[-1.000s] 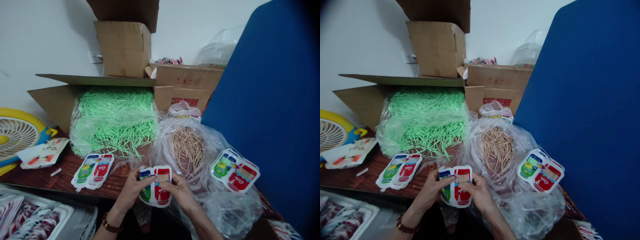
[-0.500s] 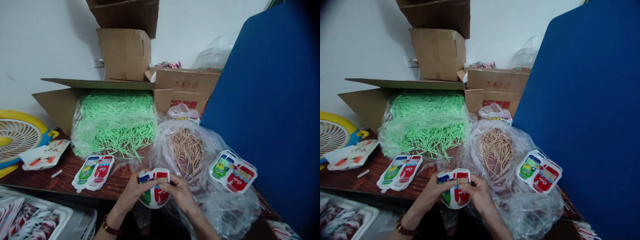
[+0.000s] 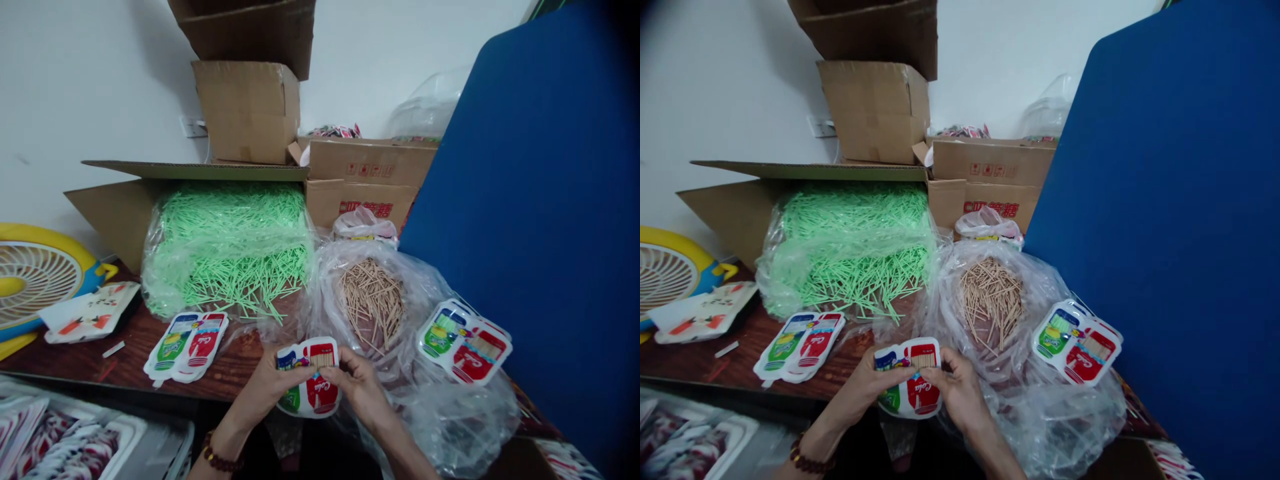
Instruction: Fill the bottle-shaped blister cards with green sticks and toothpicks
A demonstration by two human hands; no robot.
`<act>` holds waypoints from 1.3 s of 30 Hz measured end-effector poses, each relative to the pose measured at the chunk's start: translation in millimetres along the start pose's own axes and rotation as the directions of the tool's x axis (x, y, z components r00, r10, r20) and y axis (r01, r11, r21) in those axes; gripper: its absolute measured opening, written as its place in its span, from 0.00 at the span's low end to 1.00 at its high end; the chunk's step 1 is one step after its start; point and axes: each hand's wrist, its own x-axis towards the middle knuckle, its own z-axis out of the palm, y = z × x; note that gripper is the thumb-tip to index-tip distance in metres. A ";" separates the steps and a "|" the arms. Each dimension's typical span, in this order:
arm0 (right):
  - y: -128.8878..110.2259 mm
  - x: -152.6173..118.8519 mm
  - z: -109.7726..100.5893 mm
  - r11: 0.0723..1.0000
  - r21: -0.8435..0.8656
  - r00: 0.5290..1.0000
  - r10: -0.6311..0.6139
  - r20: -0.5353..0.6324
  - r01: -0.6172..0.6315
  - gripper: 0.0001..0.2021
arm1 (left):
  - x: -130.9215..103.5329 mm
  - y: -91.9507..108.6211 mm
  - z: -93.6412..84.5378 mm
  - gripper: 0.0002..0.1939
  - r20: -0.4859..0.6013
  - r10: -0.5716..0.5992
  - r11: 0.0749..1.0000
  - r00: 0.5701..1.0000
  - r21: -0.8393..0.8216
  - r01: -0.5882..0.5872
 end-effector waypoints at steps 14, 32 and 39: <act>-6.6 -3.1 4.9 0.996 0.085 0.999 0.042 -0.015 -0.041 0.15 | 1.1 3.2 10.7 0.11 -0.090 -0.030 0.999 0.996 -0.026 0.028; -79.9 13.9 -8.1 0.563 -0.706 0.903 -0.282 0.324 0.429 0.09 | -3.9 4.9 10.7 0.13 0.078 0.253 0.726 0.964 0.644 -0.242; -95.1 15.6 -9.7 0.448 -0.773 0.886 -0.118 0.448 0.450 0.07 | -6.0 2.9 8.5 0.10 0.115 0.291 0.641 0.950 0.713 -0.283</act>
